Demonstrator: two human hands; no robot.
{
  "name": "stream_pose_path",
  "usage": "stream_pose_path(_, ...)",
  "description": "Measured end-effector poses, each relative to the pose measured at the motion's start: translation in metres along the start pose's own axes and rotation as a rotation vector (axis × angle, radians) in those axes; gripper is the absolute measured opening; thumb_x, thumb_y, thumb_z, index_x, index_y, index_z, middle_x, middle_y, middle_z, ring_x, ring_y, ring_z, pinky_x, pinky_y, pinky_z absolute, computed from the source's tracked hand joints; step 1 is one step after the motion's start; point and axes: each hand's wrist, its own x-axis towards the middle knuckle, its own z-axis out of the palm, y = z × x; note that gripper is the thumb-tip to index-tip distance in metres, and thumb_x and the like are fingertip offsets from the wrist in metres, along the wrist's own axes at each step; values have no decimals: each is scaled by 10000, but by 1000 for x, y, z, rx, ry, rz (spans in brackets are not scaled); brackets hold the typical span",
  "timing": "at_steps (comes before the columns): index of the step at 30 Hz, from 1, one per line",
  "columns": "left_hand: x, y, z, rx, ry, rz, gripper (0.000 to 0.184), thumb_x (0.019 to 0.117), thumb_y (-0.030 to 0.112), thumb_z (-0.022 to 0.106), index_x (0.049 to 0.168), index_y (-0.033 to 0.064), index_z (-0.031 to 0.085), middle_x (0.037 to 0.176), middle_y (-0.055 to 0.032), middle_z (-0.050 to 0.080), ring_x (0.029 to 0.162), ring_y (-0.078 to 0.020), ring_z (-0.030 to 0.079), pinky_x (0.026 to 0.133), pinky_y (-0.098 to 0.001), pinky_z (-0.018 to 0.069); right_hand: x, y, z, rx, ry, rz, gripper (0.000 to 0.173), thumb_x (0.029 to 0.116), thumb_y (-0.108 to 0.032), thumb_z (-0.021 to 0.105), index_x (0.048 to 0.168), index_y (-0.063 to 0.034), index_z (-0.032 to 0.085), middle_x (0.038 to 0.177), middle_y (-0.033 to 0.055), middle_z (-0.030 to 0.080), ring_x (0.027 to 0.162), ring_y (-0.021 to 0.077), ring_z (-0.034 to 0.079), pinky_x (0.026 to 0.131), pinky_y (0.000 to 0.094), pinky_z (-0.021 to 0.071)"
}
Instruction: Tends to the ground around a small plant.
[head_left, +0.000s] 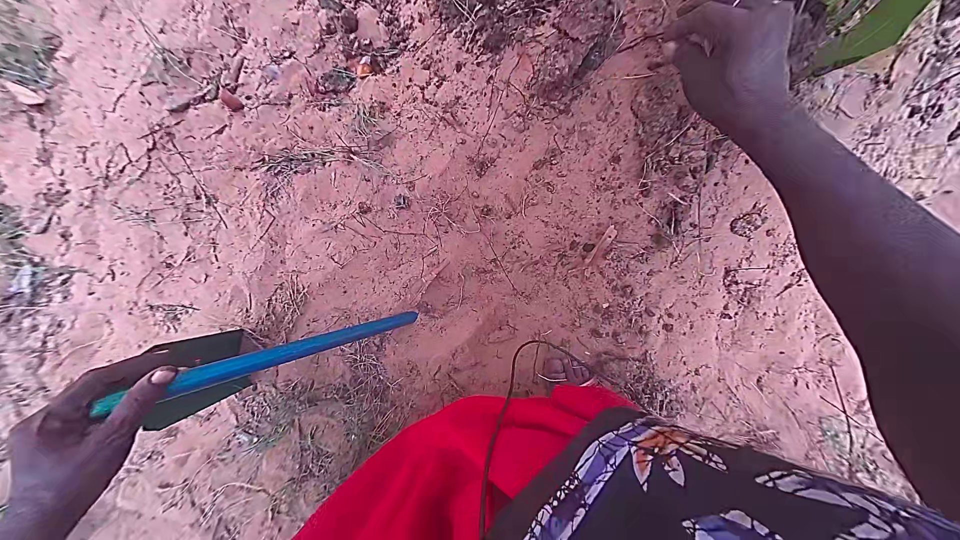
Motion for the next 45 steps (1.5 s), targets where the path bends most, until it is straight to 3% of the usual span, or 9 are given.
stream_pose_path(5, 7, -8, -14, 28, -197, -37, 678, 801, 501, 823, 1108, -81, 661, 1047, -181, 718, 943, -128, 696, 910, -326, 560, -155, -6, 52, 149, 49, 8, 211, 1020, -91, 582, 1071, 37, 743, 1096, 261, 730, 1127, 463, 663, 1036, 595, 469)
stream_pose_path(11, 9, 32, -13, 116, -167, -159, 596, 754, 496, 839, 1022, -15, 690, 912, -122, 711, 789, -119, 666, 781, -357, 564, -248, -58, 104, 285, -177, -36, 156, 940, -28, 637, 1010, 16, 770, 1095, 215, 744, 1097, 444, 685, 946, 609, 528)
stream_pose_path(16, 6, 137, -10, 174, -111, 11, 494, 791, 603, 790, 919, 131, 719, 733, 19, 696, 585, -43, 629, 530, -296, 536, -216, -145, 109, 386, -314, -368, 300, 986, -210, 651, 1224, -41, 720, 1339, 197, 662, 1288, 420, 604, 1019, 561, 530)
stream_pose_path(21, 15, 246, -14, 135, -71, 280, 310, 865, 556, 744, 875, 250, 697, 702, 147, 656, 551, 65, 555, 470, -187, 446, -183, -238, 107, 524, -499, -574, 890, 807, -384, 856, 1524, -33, 463, 1544, 188, 509, 1469, 403, 427, 1197, 595, 335)
stream_pose_path(23, 23, 276, -12, 94, -39, 322, 251, 887, 514, 733, 841, 278, 662, 679, 195, 616, 539, 100, 531, 449, -139, 420, -174, -251, 107, 659, -630, -428, 787, 806, -312, 879, 1468, -61, 535, 1332, 119, 672, 1262, 299, 605, 1076, 541, 453)
stream_pose_path(25, 38, 292, -3, 33, 33, 324, 202, 898, 402, 722, 794, 264, 618, 629, 212, 572, 497, 118, 527, 419, -106, 437, -161, -244, 104, 796, -737, -239, 404, 889, -309, 802, 1163, -42, 671, 846, 21, 665, 746, 101, 610, 699, 331, 519)
stream_pose_path(30, 96, 263, 32, -315, 203, 124, 322, 948, 153, 617, 664, 211, 477, 565, 120, 526, 437, 11, 508, 419, -184, 454, -96, -214, 71, 702, -891, -149, 182, 919, -123, 764, 1043, -55, 650, 732, -12, 580, 562, 42, 500, 531, 234, 445)
stream_pose_path(38, 86, 156, 181, -536, 468, -295, 248, 996, 207, 600, 822, 32, 628, 749, -16, 589, 705, -103, 563, 713, -356, 475, -38, -183, 141, 84, -1023, -437, 369, 975, -334, 732, 1165, -32, 638, 876, 187, 657, 824, 372, 650, 749, 596, 503)
stream_pose_path(45, 93, 208, 227, -776, 545, -402, 186, 955, 96, 572, 776, 72, 618, 696, 9, 616, 655, -77, 601, 651, -298, 514, -38, -129, 140, 40, -993, -364, 240, 979, -238, 731, 1156, -85, 678, 871, 185, 685, 820, 383, 669, 726, 614, 507)
